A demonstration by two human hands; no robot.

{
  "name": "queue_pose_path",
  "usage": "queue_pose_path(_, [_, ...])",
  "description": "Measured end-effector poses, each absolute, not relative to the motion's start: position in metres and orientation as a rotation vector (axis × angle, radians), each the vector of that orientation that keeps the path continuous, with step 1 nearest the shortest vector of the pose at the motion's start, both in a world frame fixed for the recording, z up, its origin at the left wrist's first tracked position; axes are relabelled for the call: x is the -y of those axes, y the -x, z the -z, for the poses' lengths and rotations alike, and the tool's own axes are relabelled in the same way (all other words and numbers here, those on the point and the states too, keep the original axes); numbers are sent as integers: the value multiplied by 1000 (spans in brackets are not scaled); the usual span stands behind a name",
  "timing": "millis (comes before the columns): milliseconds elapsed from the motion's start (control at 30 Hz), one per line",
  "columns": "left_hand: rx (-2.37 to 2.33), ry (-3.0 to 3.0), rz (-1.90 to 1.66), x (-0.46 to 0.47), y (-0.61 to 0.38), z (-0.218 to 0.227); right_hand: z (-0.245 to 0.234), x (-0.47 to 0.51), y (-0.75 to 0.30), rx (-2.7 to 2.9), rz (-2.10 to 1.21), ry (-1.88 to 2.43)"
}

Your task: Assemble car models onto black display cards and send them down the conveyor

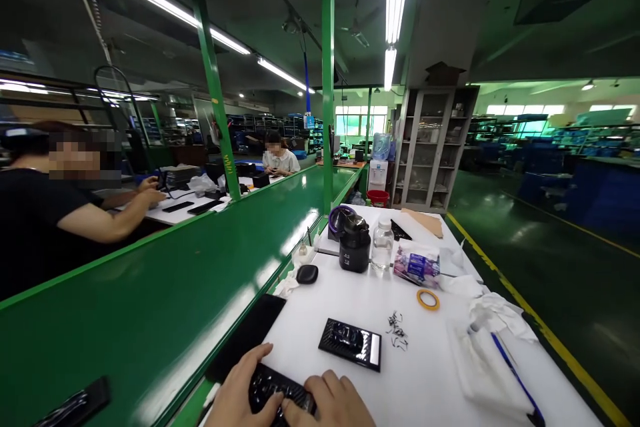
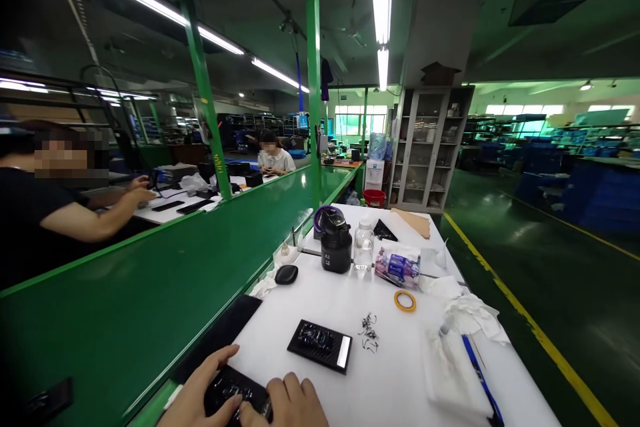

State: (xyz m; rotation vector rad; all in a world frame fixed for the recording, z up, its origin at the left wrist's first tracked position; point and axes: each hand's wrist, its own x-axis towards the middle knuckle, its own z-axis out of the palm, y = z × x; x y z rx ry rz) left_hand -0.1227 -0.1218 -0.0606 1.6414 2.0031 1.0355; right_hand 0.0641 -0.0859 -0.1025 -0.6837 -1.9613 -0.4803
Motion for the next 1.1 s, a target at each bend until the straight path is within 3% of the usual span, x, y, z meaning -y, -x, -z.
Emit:
queue_pose_path(200, [-2042, -1604, -1011, 115, 123, 68, 85, 89, -75, 2013, 443, 637])
queue_pose_path(467, [-2019, -1497, -903, 126, 109, 31, 84, 91, -85, 2154, 377, 588])
queue_pose_path(767, [-2006, -1510, -890, 124, 112, 36, 80, 93, -94, 2395, 278, 591])
queue_pose_path(1100, [-2003, -1511, -789, 147, 95, 7, 67, 110, -111, 2396, 223, 532])
